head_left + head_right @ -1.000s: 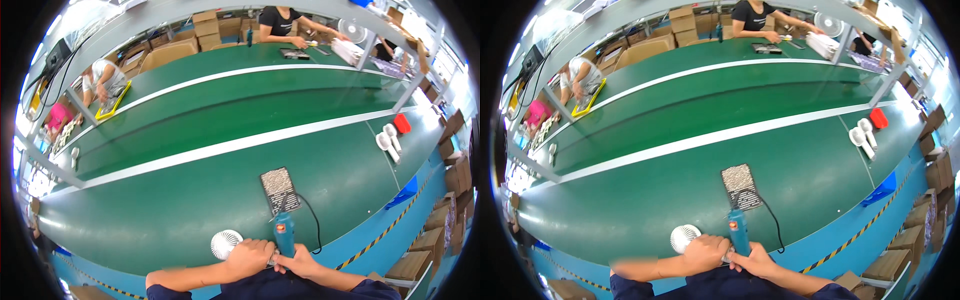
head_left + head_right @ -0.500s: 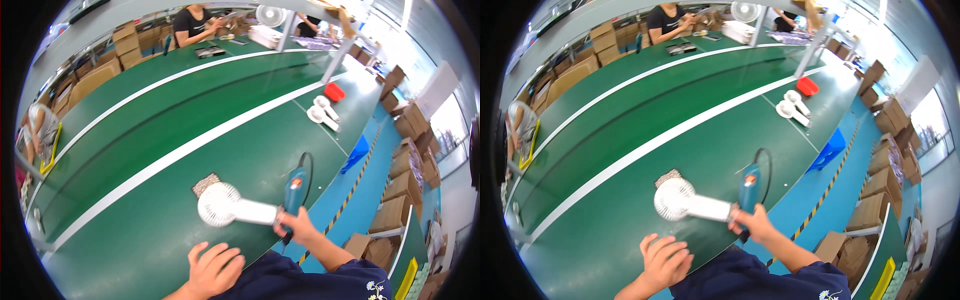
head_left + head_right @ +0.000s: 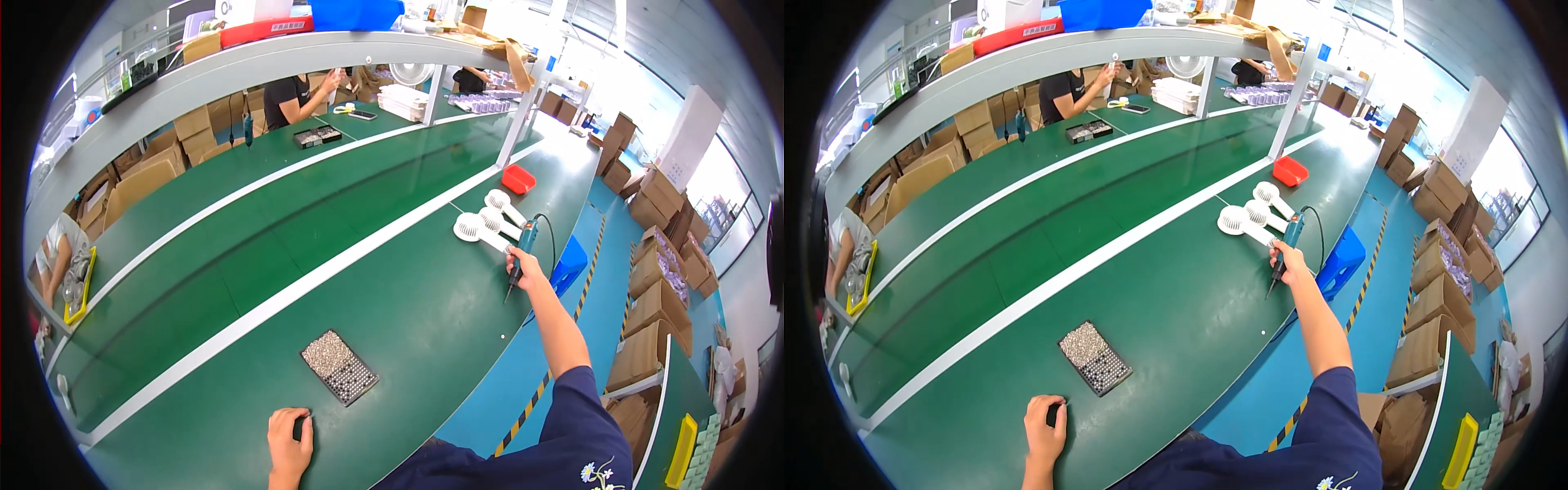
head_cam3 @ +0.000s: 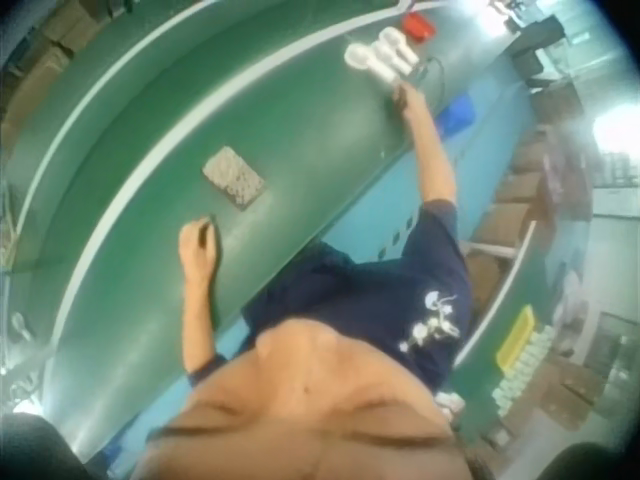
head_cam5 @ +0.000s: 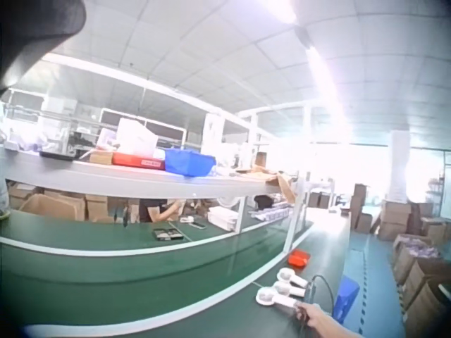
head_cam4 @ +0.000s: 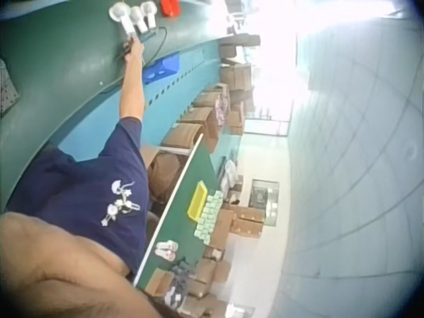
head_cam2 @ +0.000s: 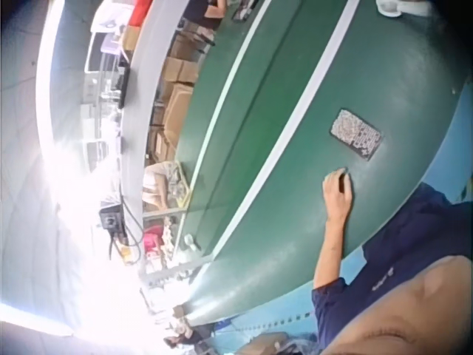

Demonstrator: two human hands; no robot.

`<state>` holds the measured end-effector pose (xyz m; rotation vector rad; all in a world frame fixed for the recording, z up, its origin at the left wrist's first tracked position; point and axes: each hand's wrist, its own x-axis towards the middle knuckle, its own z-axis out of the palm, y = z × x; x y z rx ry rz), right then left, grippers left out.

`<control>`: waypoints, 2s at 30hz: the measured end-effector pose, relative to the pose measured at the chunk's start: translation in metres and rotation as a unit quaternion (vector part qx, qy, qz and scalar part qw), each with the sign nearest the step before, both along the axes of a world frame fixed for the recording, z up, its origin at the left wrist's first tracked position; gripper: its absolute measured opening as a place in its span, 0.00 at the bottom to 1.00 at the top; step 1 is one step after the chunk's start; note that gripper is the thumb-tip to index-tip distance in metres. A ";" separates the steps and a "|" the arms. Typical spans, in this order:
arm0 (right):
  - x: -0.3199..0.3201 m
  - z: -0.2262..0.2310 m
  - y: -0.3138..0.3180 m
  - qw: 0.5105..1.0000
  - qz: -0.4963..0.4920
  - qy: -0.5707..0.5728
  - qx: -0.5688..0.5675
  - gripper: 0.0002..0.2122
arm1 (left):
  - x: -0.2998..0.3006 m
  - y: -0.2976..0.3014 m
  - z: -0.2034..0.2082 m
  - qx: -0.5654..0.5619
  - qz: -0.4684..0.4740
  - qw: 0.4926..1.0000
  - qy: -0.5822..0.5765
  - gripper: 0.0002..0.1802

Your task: Assembling handheld portable fans by joining components and using an electric screwdriver.

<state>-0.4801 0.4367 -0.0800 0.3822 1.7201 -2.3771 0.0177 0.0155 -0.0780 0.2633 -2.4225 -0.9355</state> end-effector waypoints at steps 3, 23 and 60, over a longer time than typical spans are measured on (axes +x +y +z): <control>-0.024 -0.010 -0.002 0.998 -0.047 -0.040 -0.019 0.05 | 0.001 0.000 0.000 0.009 0.014 1.000 -0.006 0.09; -0.087 -0.028 0.000 0.951 -0.307 -0.039 -0.010 0.07 | -0.003 0.002 0.004 0.058 0.033 0.998 -0.001 0.06; 0.121 -0.011 -0.362 0.926 0.052 0.024 -0.373 0.24 | -0.028 -0.167 -0.004 -0.128 0.371 0.882 -0.260 0.34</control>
